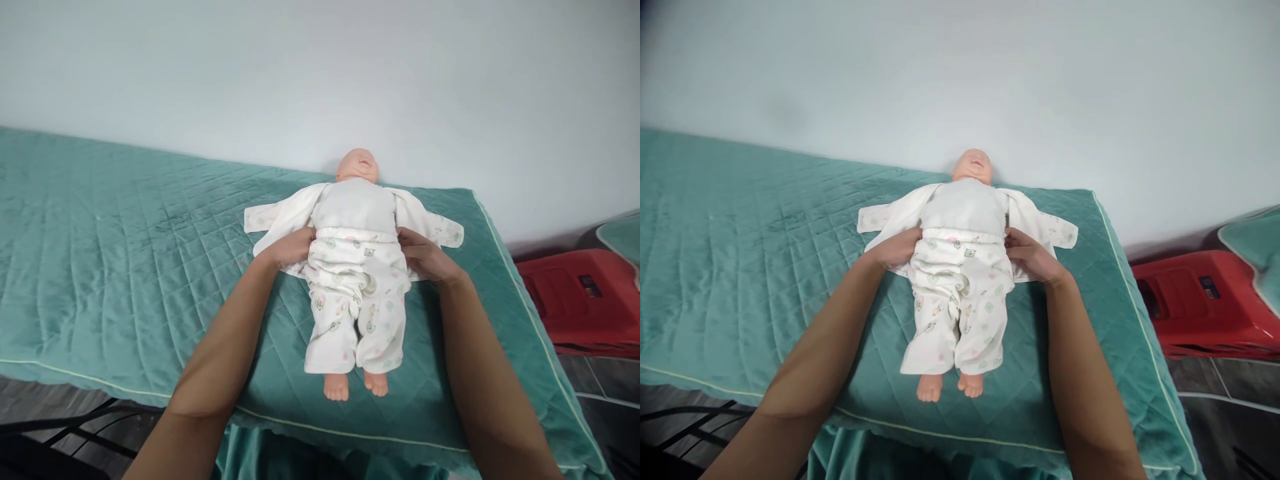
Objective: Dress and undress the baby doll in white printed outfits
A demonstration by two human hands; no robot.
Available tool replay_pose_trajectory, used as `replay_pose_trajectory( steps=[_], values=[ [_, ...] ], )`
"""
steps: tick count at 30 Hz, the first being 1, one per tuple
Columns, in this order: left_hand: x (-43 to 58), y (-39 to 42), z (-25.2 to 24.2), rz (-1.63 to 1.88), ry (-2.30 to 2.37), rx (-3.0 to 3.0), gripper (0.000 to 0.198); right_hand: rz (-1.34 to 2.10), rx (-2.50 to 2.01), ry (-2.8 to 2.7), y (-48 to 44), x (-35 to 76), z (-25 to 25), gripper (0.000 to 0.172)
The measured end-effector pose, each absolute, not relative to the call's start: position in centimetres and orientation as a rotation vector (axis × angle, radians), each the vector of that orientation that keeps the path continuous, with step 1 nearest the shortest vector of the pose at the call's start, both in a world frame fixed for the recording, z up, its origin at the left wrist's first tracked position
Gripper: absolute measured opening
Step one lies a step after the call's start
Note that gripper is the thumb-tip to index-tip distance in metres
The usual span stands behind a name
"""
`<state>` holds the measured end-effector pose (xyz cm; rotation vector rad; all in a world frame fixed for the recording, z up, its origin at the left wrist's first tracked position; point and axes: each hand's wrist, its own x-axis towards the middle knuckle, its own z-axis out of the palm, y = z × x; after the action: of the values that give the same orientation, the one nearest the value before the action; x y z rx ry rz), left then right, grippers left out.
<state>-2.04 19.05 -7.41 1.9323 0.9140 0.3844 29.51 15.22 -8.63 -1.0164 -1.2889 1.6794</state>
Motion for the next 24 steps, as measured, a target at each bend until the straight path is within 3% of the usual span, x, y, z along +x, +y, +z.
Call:
replay_pose_trajectory(
  steps=[18, 24],
  values=[
    [-1.7, 18.7, -7.5, 0.416, 0.976, 1.825, 0.044, 1.549, -1.143, -1.494, 15.1, 28.9, -8.0, 0.066],
    [-1.5, 18.6, -7.5, 0.471, 1.009, 1.764, 0.038, 1.527, -1.137, -1.479, 15.1, 28.4, -7.9, 0.044]
  ],
)
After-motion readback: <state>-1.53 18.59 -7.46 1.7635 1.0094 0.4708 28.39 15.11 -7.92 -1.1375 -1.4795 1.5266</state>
